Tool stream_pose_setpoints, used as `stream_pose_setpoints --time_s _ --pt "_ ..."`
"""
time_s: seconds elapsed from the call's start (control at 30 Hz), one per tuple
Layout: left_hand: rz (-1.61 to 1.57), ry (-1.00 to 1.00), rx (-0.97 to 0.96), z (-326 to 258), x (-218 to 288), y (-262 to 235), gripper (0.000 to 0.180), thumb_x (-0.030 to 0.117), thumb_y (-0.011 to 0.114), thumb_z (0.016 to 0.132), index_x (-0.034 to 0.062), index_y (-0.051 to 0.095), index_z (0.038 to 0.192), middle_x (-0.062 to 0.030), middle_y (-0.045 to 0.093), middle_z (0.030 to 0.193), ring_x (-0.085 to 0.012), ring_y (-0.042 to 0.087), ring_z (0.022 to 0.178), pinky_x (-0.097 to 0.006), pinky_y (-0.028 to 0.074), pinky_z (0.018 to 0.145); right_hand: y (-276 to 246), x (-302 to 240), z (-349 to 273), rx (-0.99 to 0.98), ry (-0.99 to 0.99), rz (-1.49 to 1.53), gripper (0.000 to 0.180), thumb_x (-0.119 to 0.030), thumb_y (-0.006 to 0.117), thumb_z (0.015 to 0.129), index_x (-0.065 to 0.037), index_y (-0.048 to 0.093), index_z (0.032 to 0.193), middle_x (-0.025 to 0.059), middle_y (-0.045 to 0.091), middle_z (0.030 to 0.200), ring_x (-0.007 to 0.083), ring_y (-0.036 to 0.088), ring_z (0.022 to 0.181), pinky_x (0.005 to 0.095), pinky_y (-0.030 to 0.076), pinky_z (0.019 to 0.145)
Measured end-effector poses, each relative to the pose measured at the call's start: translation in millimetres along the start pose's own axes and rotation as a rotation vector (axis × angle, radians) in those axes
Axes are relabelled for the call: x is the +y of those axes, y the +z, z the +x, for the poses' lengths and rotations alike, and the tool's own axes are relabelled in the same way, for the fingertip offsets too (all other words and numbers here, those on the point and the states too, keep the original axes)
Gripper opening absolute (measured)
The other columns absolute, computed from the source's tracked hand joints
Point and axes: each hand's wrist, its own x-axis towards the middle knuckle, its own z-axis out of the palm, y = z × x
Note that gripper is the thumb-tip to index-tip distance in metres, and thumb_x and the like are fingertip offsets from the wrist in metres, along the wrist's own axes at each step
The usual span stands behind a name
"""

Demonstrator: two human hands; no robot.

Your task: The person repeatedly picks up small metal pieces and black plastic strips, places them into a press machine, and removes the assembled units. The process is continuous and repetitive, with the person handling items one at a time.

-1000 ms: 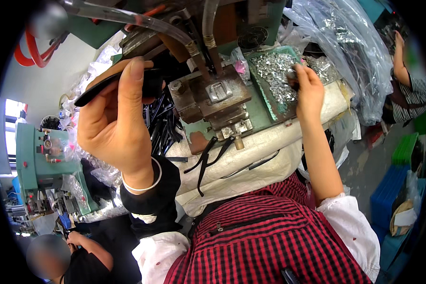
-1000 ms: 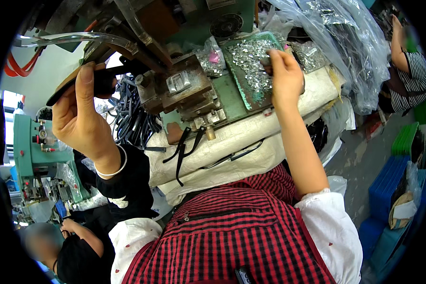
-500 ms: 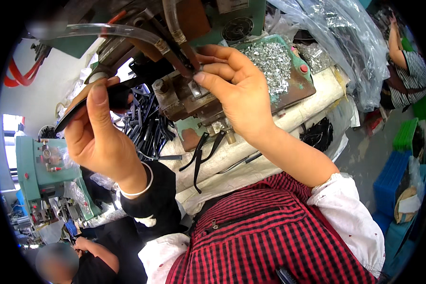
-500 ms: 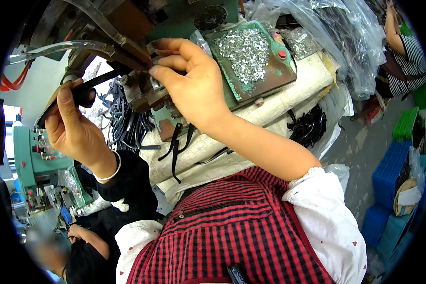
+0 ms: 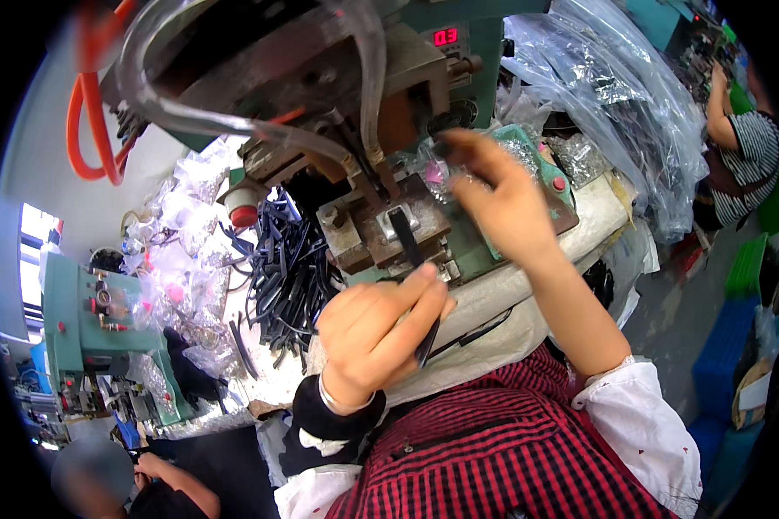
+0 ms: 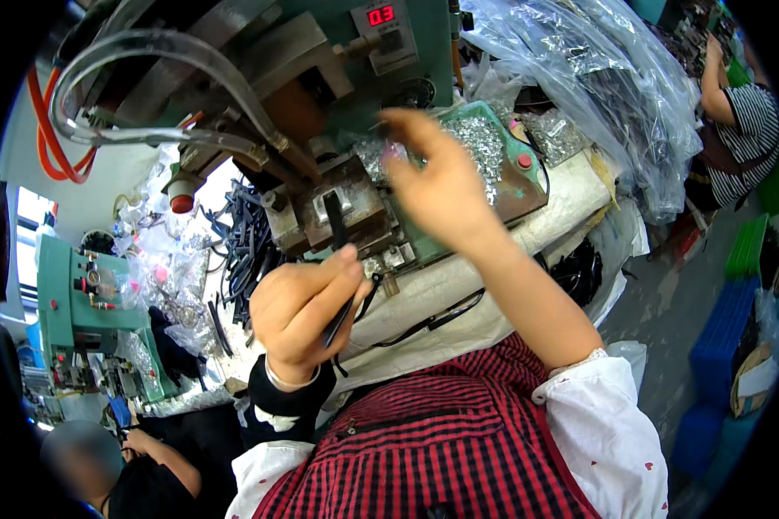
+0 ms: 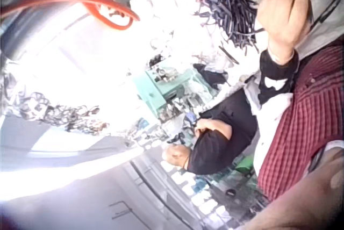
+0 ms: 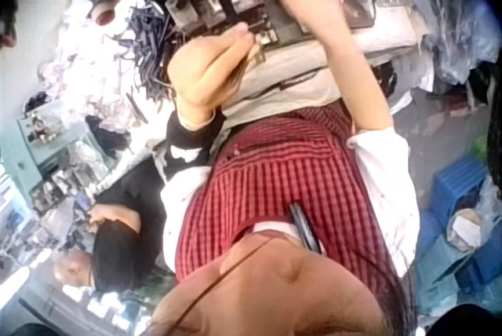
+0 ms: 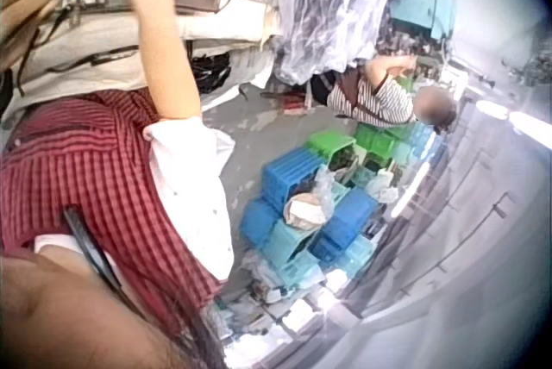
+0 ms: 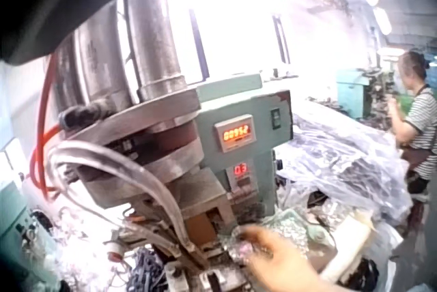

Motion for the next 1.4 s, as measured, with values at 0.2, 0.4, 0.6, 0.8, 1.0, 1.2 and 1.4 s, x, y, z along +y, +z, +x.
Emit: stream_pose_setpoints --time_s 0.2,0.4,0.6,0.8,1.0,1.2,1.4 --pt "-0.027 0.064 0.053 -8 -6 14 0.022 0.001 0.083 0.073 0.0043 0.074 0.092 -0.01 0.074 0.083 -0.0198 0.068 0.063 -0.028 0.05 0.053 -63 99 -6 0.461 -0.044 -0.155 0.028 -0.001 0.057 0.096 -0.001 0.063 0.123 0.0081 0.069 0.109 0.0159 0.065 0.097 0.0287 0.05 0.088" --pt "-0.039 0.016 0.077 -21 -1 19 0.024 -0.008 0.082 0.074 -0.0028 0.073 0.096 -0.0171 0.075 0.094 -0.0265 0.074 0.082 -0.03 0.06 0.074 -21 67 -164 -0.285 -0.357 -0.351 0.013 -0.005 0.071 0.08 -0.006 0.071 0.093 0.0126 0.07 0.088 0.0303 0.068 0.08 0.038 0.055 0.073" --pt "-0.027 -0.088 0.131 -37 15 24 0.025 -0.007 0.075 0.082 -0.0035 0.071 0.106 -0.0176 0.074 0.106 -0.0252 0.072 0.096 -0.029 0.056 0.085 -5 142 -227 -0.706 -0.042 -0.858 0.014 -0.015 0.068 0.079 -0.008 0.075 0.089 0.0107 0.07 0.09 0.0323 0.067 0.087 0.0431 0.054 0.078" --pt "0.005 -0.336 0.173 -63 35 5 0.031 -0.006 0.071 0.087 -0.0026 0.069 0.118 -0.0113 0.073 0.112 -0.0138 0.068 0.098 -0.024 0.051 0.086 15 147 -234 -0.443 -0.183 -0.791 0.008 -0.011 0.067 0.074 -0.009 0.073 0.08 0.0087 0.065 0.081 0.0286 0.065 0.085 0.0411 0.054 0.076" --pt "0.076 -0.534 0.229 -90 26 -30 0.028 -0.006 0.066 0.094 -0.0047 0.066 0.122 -0.0142 0.072 0.116 -0.0188 0.068 0.107 -0.029 0.052 0.094 25 148 -236 -0.435 -0.22 -0.884 0.005 -0.011 0.064 0.074 -0.009 0.069 0.076 0.0087 0.064 0.079 0.0287 0.064 0.082 0.0438 0.052 0.072" --pt "0.102 -0.954 0.511 -164 -27 -110 0.016 0.006 0.065 0.098 -0.0026 0.069 0.111 -0.0068 0.072 0.101 -0.0105 0.065 0.081 -0.023 0.052 0.072 -30 60 -197 -0.246 0.038 -0.372 0.011 -0.006 0.073 0.081 -0.005 0.074 0.092 0.0111 0.072 0.087 0.0286 0.069 0.079 0.0387 0.054 0.073" --pt "0.356 -0.597 -0.285 -165 -9 -65 0.023 -0.002 0.069 0.073 0.0052 0.072 0.094 -0.0112 0.064 0.09 -0.0326 0.061 0.087 -0.041 0.048 0.076 -57 -17 -110 -0.03 -0.002 -0.278 0.014 -0.001 0.074 0.082 0.0 0.074 0.096 0.0094 0.071 0.087 0.0195 0.066 0.081 0.0307 0.051 0.076"
